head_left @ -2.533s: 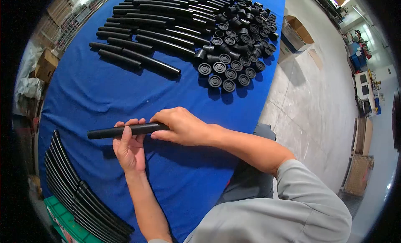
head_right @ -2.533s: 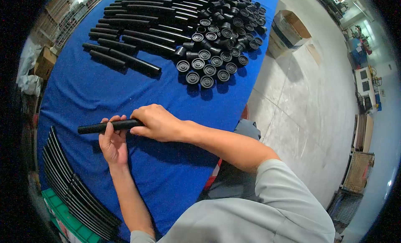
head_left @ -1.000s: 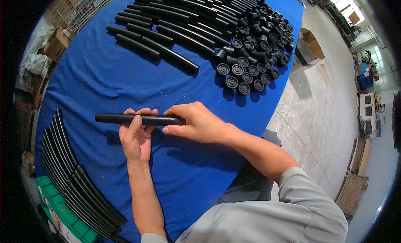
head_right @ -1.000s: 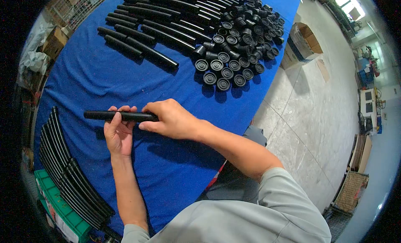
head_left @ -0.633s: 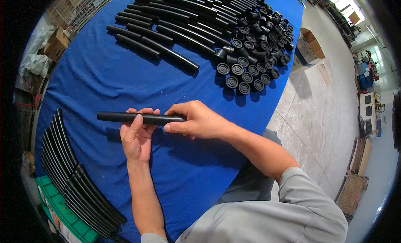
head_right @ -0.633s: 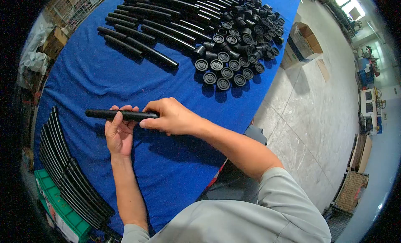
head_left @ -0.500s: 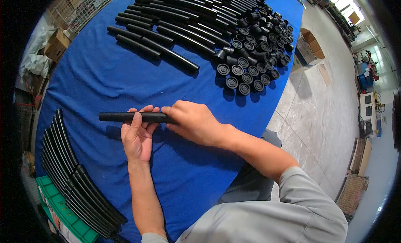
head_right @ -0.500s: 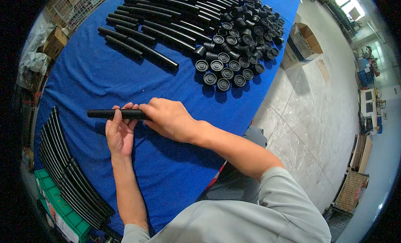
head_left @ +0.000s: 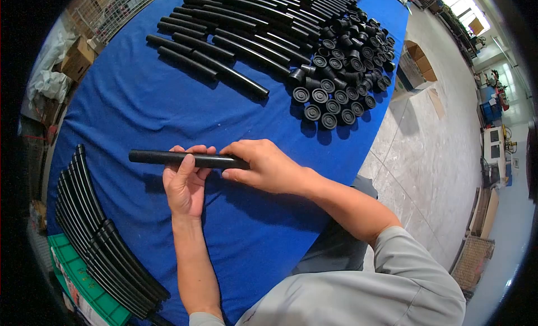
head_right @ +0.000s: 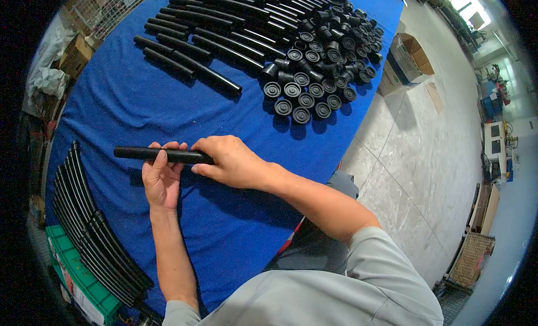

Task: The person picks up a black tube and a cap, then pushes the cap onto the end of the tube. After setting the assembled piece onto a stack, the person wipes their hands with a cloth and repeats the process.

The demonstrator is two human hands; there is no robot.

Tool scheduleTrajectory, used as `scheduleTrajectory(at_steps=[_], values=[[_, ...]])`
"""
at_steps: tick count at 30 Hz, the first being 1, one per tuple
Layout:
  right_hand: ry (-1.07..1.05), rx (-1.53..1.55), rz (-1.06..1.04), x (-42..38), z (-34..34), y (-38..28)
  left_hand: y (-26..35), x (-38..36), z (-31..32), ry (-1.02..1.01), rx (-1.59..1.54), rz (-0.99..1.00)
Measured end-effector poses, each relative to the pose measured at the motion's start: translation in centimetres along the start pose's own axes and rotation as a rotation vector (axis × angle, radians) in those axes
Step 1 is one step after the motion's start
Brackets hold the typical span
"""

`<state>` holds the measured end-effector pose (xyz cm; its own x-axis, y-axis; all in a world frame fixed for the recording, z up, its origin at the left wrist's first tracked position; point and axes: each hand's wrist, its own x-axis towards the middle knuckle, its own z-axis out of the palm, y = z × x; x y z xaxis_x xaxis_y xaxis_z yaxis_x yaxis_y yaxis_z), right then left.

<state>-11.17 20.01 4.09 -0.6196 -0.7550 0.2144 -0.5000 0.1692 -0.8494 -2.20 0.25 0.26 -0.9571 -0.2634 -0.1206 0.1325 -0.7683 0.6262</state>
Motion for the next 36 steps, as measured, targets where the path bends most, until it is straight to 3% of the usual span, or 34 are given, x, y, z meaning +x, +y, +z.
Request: scheduleTrajectory(at_steps=[36], values=[[0.008,-0.069,-0.072,0.08,0.59,-0.33,0.16,-0.24,0.57,0.018,-0.031,0.031]])
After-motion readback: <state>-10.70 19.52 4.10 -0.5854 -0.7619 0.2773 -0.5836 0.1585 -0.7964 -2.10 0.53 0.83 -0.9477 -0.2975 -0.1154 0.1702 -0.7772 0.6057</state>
